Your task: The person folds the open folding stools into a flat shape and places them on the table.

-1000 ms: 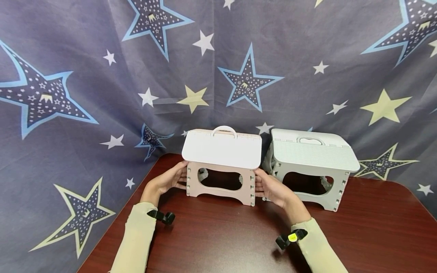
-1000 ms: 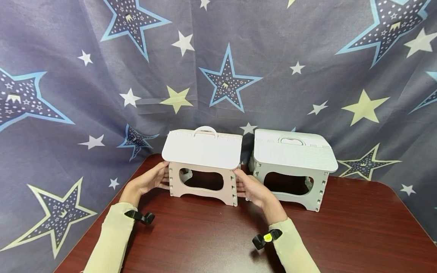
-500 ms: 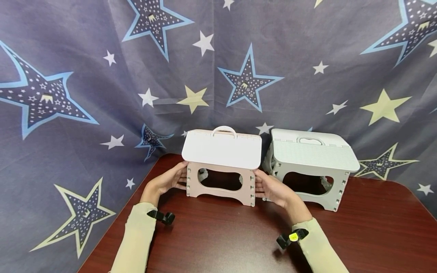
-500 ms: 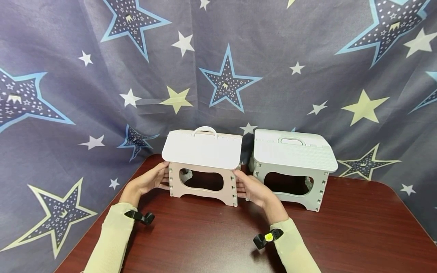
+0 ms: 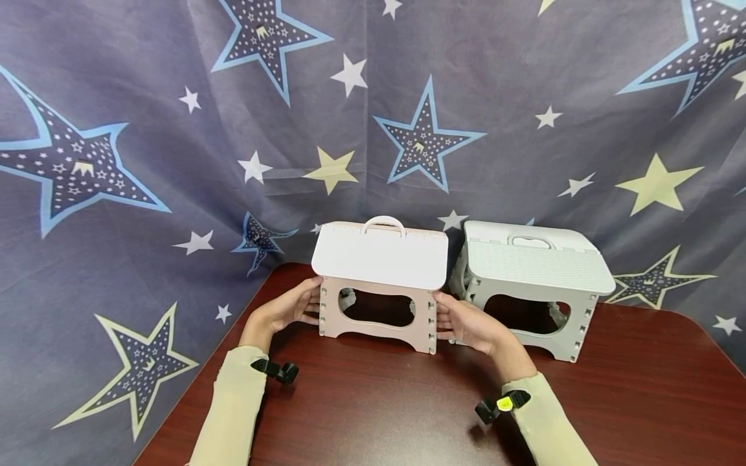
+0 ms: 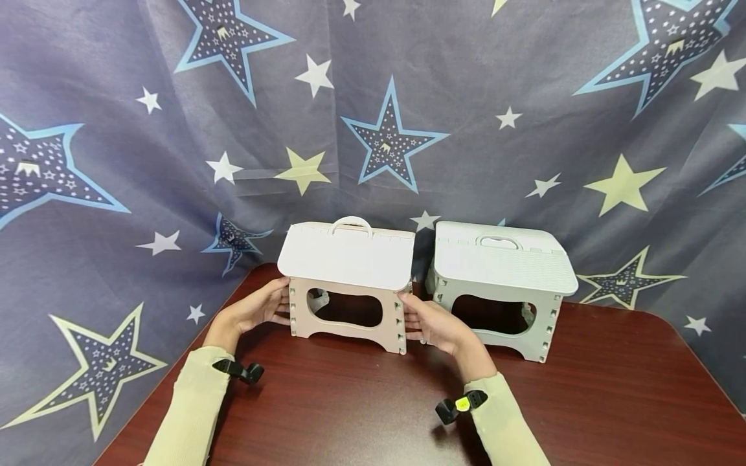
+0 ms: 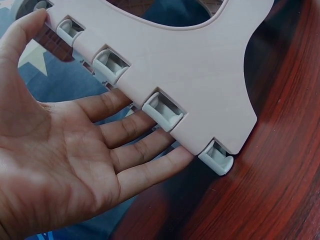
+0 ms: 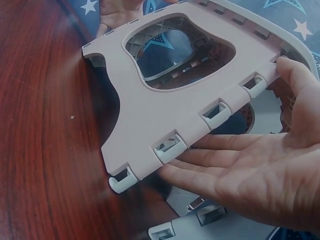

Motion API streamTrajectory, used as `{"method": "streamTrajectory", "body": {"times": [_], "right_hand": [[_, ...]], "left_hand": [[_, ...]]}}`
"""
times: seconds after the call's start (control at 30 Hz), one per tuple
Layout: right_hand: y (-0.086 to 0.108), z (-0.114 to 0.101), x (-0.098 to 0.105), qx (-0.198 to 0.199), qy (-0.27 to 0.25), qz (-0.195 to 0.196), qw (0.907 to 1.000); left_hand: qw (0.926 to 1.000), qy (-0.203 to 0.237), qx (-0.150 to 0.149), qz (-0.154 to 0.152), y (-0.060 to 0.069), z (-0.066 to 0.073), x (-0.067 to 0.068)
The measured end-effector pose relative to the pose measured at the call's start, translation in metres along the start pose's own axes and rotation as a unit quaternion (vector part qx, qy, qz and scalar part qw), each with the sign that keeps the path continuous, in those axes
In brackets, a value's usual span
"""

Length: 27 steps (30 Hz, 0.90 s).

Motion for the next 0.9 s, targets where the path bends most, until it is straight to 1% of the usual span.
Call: {"method": "streamTrajectory", "body": {"times": [0.27, 0.67, 0.9], "right_hand": [[0.0002, 0.0001, 0.0002, 0.003, 0.002, 0.001, 1.0000], [-0.0001, 0.0007, 0.0006, 0.008, -0.002, 0.004, 1.0000], [-0.0002, 0.0007, 0.0004, 0.007, 0.000, 0.007, 0.9999]], "left_hand": [[1.0000, -0.004, -0.001, 0.001, 0.0000, -0.0018, 0.0004], [1.0000, -0.004, -0.002, 0.001, -0.0004, -0.0005, -0.0008], [1.0000, -0.004, -0.002, 0.008, -0.0003, -0.0005, -0.0002]]}}
Point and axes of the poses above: each hand's wrist, its own y-axis away from the middle knuckle, its own x-axis out of the back of the hand, z = x × y, the point moved 10 cm from there along -y, towards the middle knuckle, and after that the axes turned 8 degrees about y, right-handed, at the moved point
